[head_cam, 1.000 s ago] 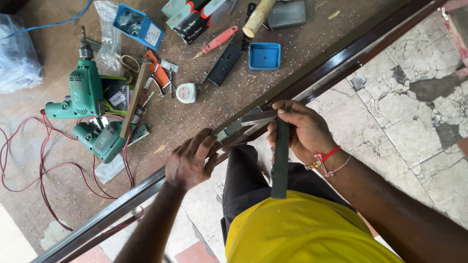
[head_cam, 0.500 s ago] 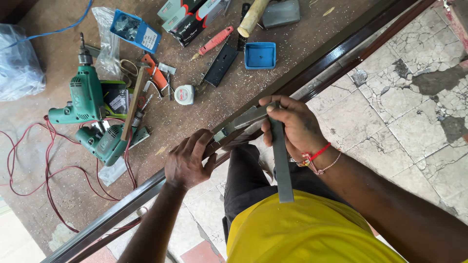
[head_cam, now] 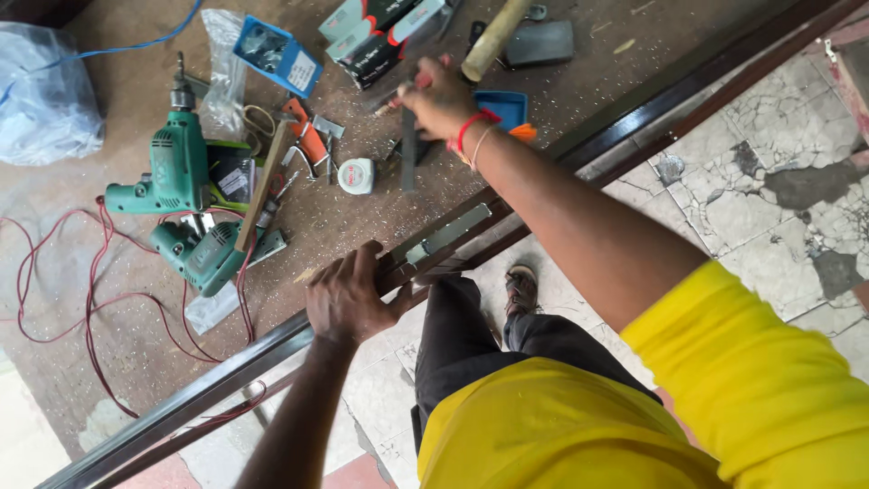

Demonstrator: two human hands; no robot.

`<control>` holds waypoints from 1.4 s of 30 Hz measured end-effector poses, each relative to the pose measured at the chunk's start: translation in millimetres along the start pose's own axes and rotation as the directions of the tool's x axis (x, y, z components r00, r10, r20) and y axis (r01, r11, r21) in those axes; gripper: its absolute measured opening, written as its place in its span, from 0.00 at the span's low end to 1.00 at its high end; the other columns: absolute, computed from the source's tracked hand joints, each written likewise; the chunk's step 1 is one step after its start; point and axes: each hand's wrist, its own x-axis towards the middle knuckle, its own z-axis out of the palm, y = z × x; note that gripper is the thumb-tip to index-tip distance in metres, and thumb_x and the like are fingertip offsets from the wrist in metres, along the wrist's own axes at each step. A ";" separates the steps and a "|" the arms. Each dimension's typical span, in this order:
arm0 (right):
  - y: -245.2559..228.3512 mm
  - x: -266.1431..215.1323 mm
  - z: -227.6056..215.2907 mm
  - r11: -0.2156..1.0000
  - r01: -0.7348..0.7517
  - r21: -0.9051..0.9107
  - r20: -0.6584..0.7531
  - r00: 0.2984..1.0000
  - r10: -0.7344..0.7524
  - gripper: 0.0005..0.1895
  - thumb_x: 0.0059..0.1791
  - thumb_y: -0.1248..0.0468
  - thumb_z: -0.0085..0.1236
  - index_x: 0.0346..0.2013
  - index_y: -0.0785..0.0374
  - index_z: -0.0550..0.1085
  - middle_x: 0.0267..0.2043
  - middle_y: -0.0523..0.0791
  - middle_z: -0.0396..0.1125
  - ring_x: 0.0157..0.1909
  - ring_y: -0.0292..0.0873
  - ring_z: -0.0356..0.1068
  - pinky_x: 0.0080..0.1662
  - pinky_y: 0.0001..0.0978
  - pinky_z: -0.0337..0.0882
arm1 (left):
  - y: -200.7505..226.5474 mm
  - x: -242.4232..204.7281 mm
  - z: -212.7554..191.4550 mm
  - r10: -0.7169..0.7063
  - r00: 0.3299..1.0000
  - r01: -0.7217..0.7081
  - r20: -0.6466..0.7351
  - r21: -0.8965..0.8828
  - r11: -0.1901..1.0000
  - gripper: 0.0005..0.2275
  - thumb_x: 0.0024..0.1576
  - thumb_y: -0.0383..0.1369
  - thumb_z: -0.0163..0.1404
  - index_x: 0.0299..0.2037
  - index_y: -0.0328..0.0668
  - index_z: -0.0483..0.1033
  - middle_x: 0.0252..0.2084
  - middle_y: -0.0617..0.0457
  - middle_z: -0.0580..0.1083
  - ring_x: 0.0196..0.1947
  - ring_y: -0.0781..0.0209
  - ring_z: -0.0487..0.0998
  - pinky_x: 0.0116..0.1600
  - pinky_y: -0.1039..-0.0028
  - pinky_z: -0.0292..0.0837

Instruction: The person aligns a metal bracket on a long metal bar and uses a hammer to tap it into place. They then use a small metal file to smooth the edges of the bracket and bar, and finally use a small hammer to further adjust the fit.

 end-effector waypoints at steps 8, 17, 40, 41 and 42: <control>-28.8 -202.6 -23.8 0.450 0.674 -0.585 0.377 0.718 -0.585 0.07 0.42 0.68 0.56 0.35 0.62 0.77 0.40 0.47 0.71 0.43 0.55 0.73 0.45 0.47 0.73 | 4.2 4.6 -5.5 -0.062 0.994 0.057 0.085 0.063 0.996 0.20 0.51 0.53 0.58 0.38 0.46 0.74 0.30 0.51 0.78 0.28 0.52 0.82 0.35 0.61 0.78; -28.2 -218.1 -12.2 0.597 0.572 -0.562 0.389 0.821 -0.419 0.20 0.40 0.65 0.59 0.47 0.66 0.78 0.49 0.54 0.73 0.48 0.55 0.75 0.49 0.43 0.74 | -0.4 1.3 0.6 -0.070 0.993 0.064 0.097 0.067 0.996 0.22 0.46 0.53 0.58 0.40 0.45 0.74 0.30 0.49 0.77 0.28 0.50 0.82 0.34 0.59 0.77; 2.3 -198.9 -13.1 0.754 0.308 -0.580 0.334 0.934 -0.125 0.19 0.42 0.60 0.59 0.44 0.65 0.80 0.45 0.52 0.76 0.43 0.53 0.77 0.48 0.41 0.75 | -0.5 -1.8 -2.9 0.005 0.999 -0.005 0.032 -0.002 1.000 0.23 0.47 0.50 0.59 0.47 0.44 0.74 0.42 0.50 0.76 0.36 0.53 0.81 0.41 0.61 0.78; 3.9 -196.4 -11.0 0.699 0.394 -0.597 0.369 0.908 -0.196 0.19 0.42 0.60 0.60 0.44 0.66 0.80 0.45 0.53 0.75 0.46 0.55 0.76 0.49 0.43 0.74 | -2.6 -0.1 -3.7 0.041 0.999 -0.041 -0.023 -0.003 0.999 0.24 0.46 0.49 0.59 0.47 0.43 0.74 0.44 0.50 0.76 0.38 0.52 0.81 0.43 0.61 0.78; 6.4 -198.5 -10.2 0.696 0.387 -0.605 0.362 0.912 -0.193 0.20 0.41 0.60 0.61 0.43 0.67 0.80 0.45 0.54 0.75 0.46 0.55 0.75 0.49 0.44 0.74 | -1.3 -0.4 -3.8 0.026 1.000 -0.025 0.017 -0.016 1.000 0.24 0.46 0.49 0.59 0.48 0.43 0.74 0.45 0.50 0.76 0.38 0.52 0.81 0.43 0.61 0.78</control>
